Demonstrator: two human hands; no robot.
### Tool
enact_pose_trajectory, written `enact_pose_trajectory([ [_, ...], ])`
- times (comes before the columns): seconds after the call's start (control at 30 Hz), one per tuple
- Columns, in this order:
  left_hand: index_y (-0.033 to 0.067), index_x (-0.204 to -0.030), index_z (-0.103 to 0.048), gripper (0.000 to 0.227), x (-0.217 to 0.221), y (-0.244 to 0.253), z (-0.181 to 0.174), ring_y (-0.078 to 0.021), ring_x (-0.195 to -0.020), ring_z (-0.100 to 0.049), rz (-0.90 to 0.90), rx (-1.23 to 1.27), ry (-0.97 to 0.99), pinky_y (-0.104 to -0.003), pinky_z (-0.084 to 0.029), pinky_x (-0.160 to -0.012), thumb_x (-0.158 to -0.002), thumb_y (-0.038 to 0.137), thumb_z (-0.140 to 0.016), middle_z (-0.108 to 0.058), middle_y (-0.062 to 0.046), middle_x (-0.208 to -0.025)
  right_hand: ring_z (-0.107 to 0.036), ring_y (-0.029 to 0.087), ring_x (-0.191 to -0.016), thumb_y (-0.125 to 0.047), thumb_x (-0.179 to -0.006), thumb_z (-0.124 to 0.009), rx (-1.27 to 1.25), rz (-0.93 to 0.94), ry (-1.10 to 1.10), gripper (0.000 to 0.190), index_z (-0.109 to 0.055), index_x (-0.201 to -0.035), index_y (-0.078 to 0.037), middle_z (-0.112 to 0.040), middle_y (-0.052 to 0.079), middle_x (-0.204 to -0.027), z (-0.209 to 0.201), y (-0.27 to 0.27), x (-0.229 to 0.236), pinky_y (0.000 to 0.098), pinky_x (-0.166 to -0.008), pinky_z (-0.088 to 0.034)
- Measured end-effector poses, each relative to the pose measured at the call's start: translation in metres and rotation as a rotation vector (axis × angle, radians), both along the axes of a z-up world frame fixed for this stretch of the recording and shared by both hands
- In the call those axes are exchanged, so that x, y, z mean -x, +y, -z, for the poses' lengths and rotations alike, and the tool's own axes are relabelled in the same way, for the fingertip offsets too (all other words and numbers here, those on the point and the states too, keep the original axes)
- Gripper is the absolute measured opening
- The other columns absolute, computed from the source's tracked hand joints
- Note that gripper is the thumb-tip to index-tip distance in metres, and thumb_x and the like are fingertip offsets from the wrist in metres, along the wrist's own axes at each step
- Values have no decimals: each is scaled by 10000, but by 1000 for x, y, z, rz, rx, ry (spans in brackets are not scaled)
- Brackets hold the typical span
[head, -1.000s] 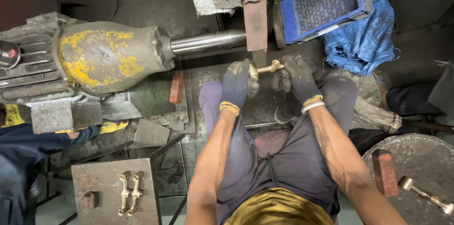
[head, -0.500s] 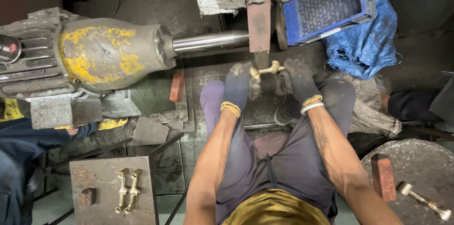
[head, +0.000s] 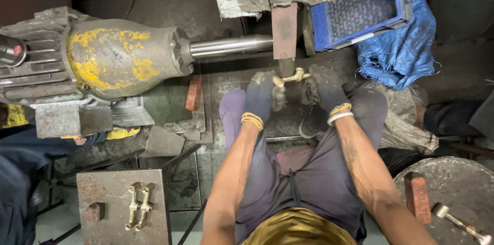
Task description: The person sits on the floor and uses a bench grinder to smooth and shape small brass-colored metal parts. They hold the parts with gloved hands, pressing them against the spinning grinding wheel and rotating them to work on different surfaces. The person occasionally pauses to inspect the parts before continuing the grinding process.
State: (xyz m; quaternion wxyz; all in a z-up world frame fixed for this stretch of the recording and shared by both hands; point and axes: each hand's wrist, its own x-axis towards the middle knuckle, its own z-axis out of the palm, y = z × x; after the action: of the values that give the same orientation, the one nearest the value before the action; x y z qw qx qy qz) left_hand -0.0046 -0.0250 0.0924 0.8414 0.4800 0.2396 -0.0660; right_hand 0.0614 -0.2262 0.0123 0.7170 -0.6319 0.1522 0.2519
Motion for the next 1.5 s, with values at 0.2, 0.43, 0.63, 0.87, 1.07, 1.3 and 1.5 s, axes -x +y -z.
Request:
enact_pose_trajectory([
  [0.2, 59, -919, -569, 244, 5, 6, 0, -133, -490, -526, -25, -10, 38, -308, -424, -420, -1037, 261, -500, -591, -78, -682, -502, 235, -688, -199, -992, -645, 362, -165, -497, 162, -591, -1018, -49, -566, 92, -836, 29, -9, 1, 363, -595, -391],
  [0.43, 24, -916, -578, 289, -5, -6, 23, -150, -504, -547, -11, -15, 3, -330, -448, -424, -1049, 270, -505, -603, -95, -696, -556, 480, -1211, 30, -832, -634, 899, -528, -1105, 552, -570, -1380, 13, -618, 288, -1294, 61, -42, -4, 518, -1046, -450],
  [0.63, 23, -957, -566, 281, 0, 1, 4, -160, -544, -584, 64, 58, 0, -317, -485, -464, -1076, 264, -486, -610, -99, -721, -591, 430, -1177, -53, -943, -531, 883, -505, -1114, 374, -602, -1307, -1, -650, 248, -1266, 12, -37, 12, 483, -1016, -478],
  [0.87, 50, -1135, -623, 209, 48, 14, -40, -135, -556, -563, 242, 78, -28, -265, -451, -475, -1044, 209, -522, -593, -79, -747, -544, 390, -1180, -122, -889, -716, 579, -133, -982, 470, -546, -1319, -41, -566, 171, -1250, -132, -49, 107, 460, -1090, -427],
  [1.07, 51, -1107, -591, 221, 48, 12, -47, -110, -532, -521, 360, 331, 91, -240, -411, -435, -1054, 251, -516, -598, -97, -763, -555, 395, -1193, -283, -886, -784, 625, -294, -1288, 387, -570, -1157, -109, -597, 126, -1175, -190, -50, 122, 470, -1134, -391],
  [1.3, 54, -1097, -592, 246, 36, 24, -33, -124, -541, -541, 336, 298, 112, -266, -432, -442, -1036, 282, -522, -636, -112, -780, -599, 340, -932, -245, -927, -761, 831, -355, -944, 335, -665, -1158, -23, -625, 176, -1017, -146, -44, 107, 455, -833, -476],
  [1.5, 57, -1029, -563, 254, 6, 24, 11, -181, -586, -612, 250, 118, 113, -320, -530, -516, -1038, 305, -510, -650, -132, -800, -620, 189, -770, -235, -958, -692, 560, -267, -651, 307, -614, -1162, -19, -658, 96, -868, -119, -26, 63, 347, -695, -504],
])
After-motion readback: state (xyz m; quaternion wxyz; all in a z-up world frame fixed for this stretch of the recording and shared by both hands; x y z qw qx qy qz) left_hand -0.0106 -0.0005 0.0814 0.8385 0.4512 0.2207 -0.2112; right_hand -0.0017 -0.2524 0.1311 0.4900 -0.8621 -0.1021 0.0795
